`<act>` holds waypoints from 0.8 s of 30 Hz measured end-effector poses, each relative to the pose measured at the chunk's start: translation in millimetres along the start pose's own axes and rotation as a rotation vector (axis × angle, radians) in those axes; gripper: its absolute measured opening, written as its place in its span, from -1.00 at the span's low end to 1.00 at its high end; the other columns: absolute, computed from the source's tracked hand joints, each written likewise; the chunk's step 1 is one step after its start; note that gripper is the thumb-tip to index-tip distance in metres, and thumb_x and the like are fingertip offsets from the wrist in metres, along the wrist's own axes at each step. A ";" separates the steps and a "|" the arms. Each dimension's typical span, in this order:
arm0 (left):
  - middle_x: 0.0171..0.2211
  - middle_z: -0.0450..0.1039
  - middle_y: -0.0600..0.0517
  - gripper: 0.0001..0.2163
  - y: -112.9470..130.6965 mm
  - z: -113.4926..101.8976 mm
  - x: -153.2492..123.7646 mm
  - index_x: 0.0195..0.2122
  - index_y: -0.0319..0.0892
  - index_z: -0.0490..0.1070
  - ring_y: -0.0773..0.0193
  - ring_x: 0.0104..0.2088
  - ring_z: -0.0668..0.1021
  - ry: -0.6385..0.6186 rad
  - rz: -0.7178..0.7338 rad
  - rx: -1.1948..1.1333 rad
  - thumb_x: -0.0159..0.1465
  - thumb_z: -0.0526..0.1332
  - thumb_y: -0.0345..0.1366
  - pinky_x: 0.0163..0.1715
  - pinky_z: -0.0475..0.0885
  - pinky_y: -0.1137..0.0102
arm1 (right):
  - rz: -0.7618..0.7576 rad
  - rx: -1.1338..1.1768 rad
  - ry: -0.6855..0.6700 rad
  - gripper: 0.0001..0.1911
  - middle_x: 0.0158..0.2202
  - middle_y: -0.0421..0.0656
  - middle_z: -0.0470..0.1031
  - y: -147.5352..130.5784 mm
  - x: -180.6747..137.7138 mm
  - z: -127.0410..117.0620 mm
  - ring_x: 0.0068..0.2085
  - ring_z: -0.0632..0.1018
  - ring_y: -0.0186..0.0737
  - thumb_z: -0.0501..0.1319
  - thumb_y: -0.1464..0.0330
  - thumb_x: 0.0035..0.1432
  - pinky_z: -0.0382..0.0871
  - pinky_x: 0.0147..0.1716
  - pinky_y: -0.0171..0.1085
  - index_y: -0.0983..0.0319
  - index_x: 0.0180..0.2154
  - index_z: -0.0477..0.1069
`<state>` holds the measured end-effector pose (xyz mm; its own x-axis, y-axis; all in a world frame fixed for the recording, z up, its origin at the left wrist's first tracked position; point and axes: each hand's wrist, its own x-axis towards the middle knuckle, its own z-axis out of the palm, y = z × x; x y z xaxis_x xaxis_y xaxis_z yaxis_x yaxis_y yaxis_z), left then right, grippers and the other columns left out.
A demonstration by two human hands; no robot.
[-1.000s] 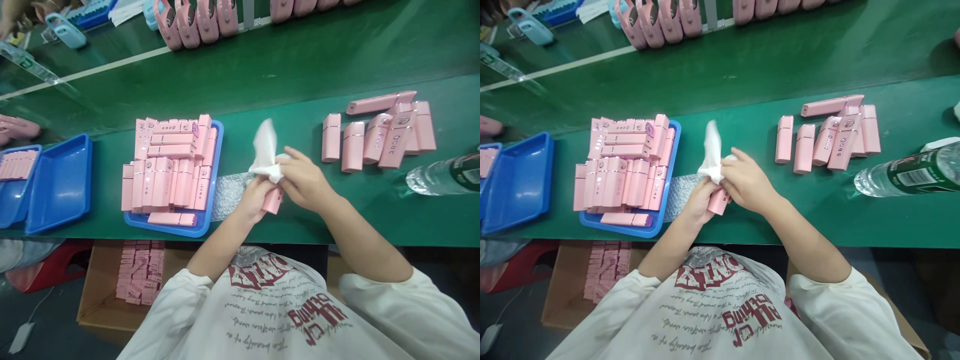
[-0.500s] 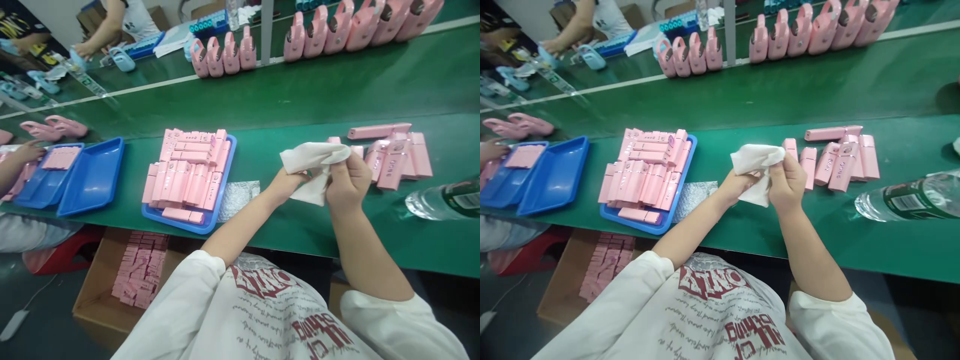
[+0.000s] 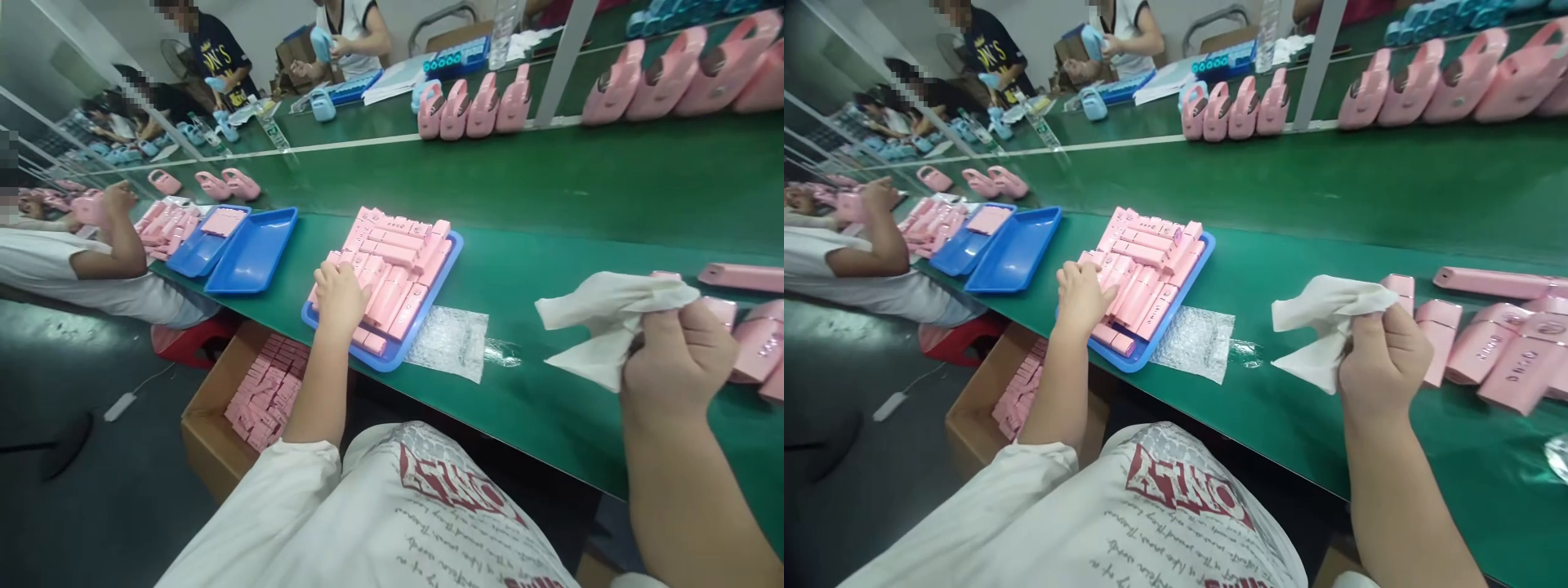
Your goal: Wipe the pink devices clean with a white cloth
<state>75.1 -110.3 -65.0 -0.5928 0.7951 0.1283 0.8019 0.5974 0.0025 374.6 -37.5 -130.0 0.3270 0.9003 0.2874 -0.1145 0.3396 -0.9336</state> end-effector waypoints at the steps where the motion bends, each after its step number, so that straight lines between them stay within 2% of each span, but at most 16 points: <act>1: 0.03 0.27 -0.34 -0.62 -4.2 4.5 -0.2 0.00 -0.38 0.34 -0.18 0.09 0.34 -0.022 -0.001 0.030 0.22 0.23 -0.23 0.04 0.36 0.06 | -0.001 -0.005 -0.003 -0.55 -0.67 -0.22 0.17 0.0 -0.3 -0.1 -0.59 0.20 -0.42 0.38 -0.04 -0.13 -0.03 -0.68 -0.36 0.23 -0.59 0.49; 4: 0.00 0.29 -0.34 -0.66 -5.8 16.7 -2.6 -0.06 -0.40 0.34 -0.17 0.07 0.35 -0.042 0.039 0.064 0.23 0.21 -0.24 0.01 0.35 0.06 | 0.009 -0.004 -0.011 -0.55 -0.69 -0.23 0.12 -1.0 -1.8 0.3 -0.62 0.15 -0.44 0.38 -0.04 -0.14 -0.08 -0.71 -0.36 0.22 -0.61 0.47; 6: -0.02 0.30 -0.34 -0.69 -4.0 19.6 -5.0 -0.09 -0.40 0.34 -0.18 0.07 0.34 -0.014 0.057 0.019 0.22 0.22 -0.28 0.02 0.32 0.05 | 0.039 0.044 0.009 -0.62 -0.68 -0.23 0.17 -1.4 -1.6 1.9 -0.62 0.18 -0.44 0.41 0.03 -0.17 -0.06 -0.73 -0.38 0.22 -0.56 0.51; 8: -0.03 0.33 -0.30 -0.72 -2.6 18.5 -8.6 -0.11 -0.35 0.32 -0.14 0.07 0.36 0.020 0.088 -0.144 0.20 0.24 -0.31 0.04 0.30 0.07 | 0.124 0.145 0.074 -0.77 -0.65 -0.22 0.23 -1.1 1.7 4.8 -0.61 0.24 -0.44 0.40 0.20 -0.13 0.05 -0.74 -0.42 0.23 -0.55 0.52; 10: -0.09 0.37 -0.20 -0.72 1.3 16.0 -14.4 -0.11 -0.26 0.26 0.00 0.00 0.43 -0.001 0.135 -0.493 0.20 0.24 -0.30 0.00 0.35 0.14 | 0.270 0.281 0.182 -0.89 -0.61 -0.20 0.30 -0.4 8.8 8.0 -0.57 0.35 -0.43 0.29 0.39 -0.03 0.22 -0.69 -0.46 0.23 -0.57 0.49; 12: -0.24 0.41 -0.04 -0.68 12.5 15.1 -22.5 -0.10 -0.17 0.19 0.20 -0.25 0.53 -0.191 0.181 -0.979 0.19 0.25 -0.24 -0.23 0.43 0.29 | 0.460 0.426 0.261 -0.78 -0.53 -0.16 0.39 -0.3 17.9 10.0 -0.49 0.46 -0.39 0.15 0.44 0.11 0.38 -0.57 -0.47 0.22 -0.55 0.45; 14: -0.41 0.36 0.11 -0.63 33.9 17.1 -31.3 -0.12 -0.13 0.15 0.37 -0.54 0.45 -0.520 0.217 -1.438 0.15 0.28 -0.15 -0.53 0.36 0.44 | 0.641 0.529 0.258 -0.68 -0.44 -0.13 0.47 -0.6 24.9 9.7 -0.41 0.53 -0.33 0.02 0.35 0.25 0.46 -0.50 -0.42 0.21 -0.49 0.43; 16: -0.51 0.28 0.18 -0.59 64.7 22.1 -39.4 -0.16 -0.14 0.18 0.46 -0.68 0.33 -0.870 0.241 -1.760 0.13 0.28 -0.03 -0.69 0.22 0.52 | 0.699 0.589 0.181 -0.61 -0.35 -0.12 0.52 0.6 26.7 7.2 -0.31 0.58 -0.27 -0.06 0.20 0.30 0.52 -0.45 -0.33 0.19 -0.40 0.43; 18: -0.54 0.27 0.17 -0.57 100.8 29.5 -45.9 -0.19 -0.18 0.23 0.47 -0.70 0.31 -1.135 0.255 -1.946 0.17 0.19 0.09 -0.74 0.17 0.54 | 0.556 0.583 0.060 -0.64 -0.27 -0.13 0.54 5.9 24.0 3.5 -0.20 0.59 -0.21 0.01 0.11 0.24 0.56 -0.33 -0.24 0.18 -0.31 0.45; 20: -0.54 0.29 0.13 -0.54 135.4 38.3 -50.6 -0.22 -0.20 0.27 0.45 -0.70 0.34 -1.308 0.227 -2.000 0.25 0.03 0.17 -0.75 0.18 0.53 | 0.246 0.448 -0.053 -0.72 -0.21 -0.15 0.55 15.9 20.0 -0.4 -0.12 0.58 -0.18 0.13 0.14 0.17 0.55 -0.17 -0.17 0.17 -0.22 0.46; 22: -0.55 0.33 0.10 -0.51 161.8 47.4 -53.5 -0.25 -0.19 0.28 0.42 -0.72 0.36 -1.377 0.170 -1.973 0.31 -0.11 0.18 -0.76 0.18 0.52 | -0.036 0.242 -0.109 -0.78 -0.21 -0.17 0.56 27.5 16.9 -3.8 -0.10 0.58 -0.17 0.24 0.23 0.12 0.49 -0.02 -0.12 0.15 -0.19 0.47; 24: -0.58 0.33 0.08 -0.44 175.6 55.9 -54.1 -0.29 -0.19 0.28 0.39 -0.74 0.36 -1.416 0.106 -1.930 0.32 -0.25 0.20 -0.80 0.16 0.51 | -0.280 0.005 -0.232 -0.79 -0.16 -0.14 0.57 36.0 13.0 -4.6 -0.03 0.56 -0.11 0.25 0.29 0.12 0.36 0.13 -0.02 0.14 -0.16 0.49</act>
<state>243.8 -42.5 -127.0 0.4293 0.8573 -0.2840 -0.5312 0.4940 0.6883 379.1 -14.8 -160.8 0.1250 0.8099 0.5731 -0.0551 0.5824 -0.8110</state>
